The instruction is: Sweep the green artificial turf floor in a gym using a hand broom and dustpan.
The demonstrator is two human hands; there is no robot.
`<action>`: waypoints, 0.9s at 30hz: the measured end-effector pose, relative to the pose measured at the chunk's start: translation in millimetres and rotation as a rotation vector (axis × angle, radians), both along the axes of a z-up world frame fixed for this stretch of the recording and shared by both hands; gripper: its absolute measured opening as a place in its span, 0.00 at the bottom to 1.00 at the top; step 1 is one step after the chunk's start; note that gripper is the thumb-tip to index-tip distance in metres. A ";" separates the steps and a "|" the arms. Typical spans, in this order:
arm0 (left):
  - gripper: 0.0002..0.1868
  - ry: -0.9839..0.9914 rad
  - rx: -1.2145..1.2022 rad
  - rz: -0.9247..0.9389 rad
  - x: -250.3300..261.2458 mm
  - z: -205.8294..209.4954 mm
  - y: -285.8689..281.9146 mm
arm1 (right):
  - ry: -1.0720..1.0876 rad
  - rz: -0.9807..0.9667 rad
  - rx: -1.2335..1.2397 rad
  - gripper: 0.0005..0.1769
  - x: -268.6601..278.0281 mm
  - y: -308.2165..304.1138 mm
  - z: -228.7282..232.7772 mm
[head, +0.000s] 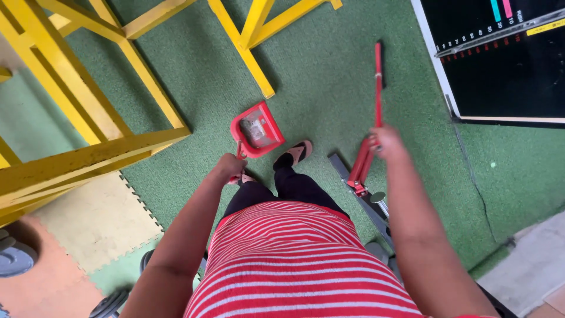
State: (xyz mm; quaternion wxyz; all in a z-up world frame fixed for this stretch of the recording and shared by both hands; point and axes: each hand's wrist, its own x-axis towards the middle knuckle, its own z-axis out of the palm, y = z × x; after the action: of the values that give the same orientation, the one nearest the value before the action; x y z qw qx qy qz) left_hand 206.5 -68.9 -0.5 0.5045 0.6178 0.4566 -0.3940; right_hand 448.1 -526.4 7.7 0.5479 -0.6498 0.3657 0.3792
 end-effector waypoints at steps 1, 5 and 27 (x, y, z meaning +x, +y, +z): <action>0.19 0.006 -0.001 -0.005 5.9 -2.6 -1.2 | 0.006 -0.005 -0.001 0.12 -24.5 -1.3 -41.2; 0.18 0.024 -0.012 0.019 24.6 -20.2 -1.0 | -0.067 0.625 -0.267 0.22 -135.1 35.7 -85.1; 0.21 0.129 0.015 0.009 18.1 -6.1 10.3 | 0.074 0.244 -0.132 0.22 -30.8 -22.3 52.4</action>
State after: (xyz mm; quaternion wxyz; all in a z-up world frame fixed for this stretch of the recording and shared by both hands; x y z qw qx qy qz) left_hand 224.6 -58.6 -6.5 0.4715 0.5927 0.4938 -0.4272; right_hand 417.3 -548.6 60.2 0.4400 -0.7097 0.3279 0.4417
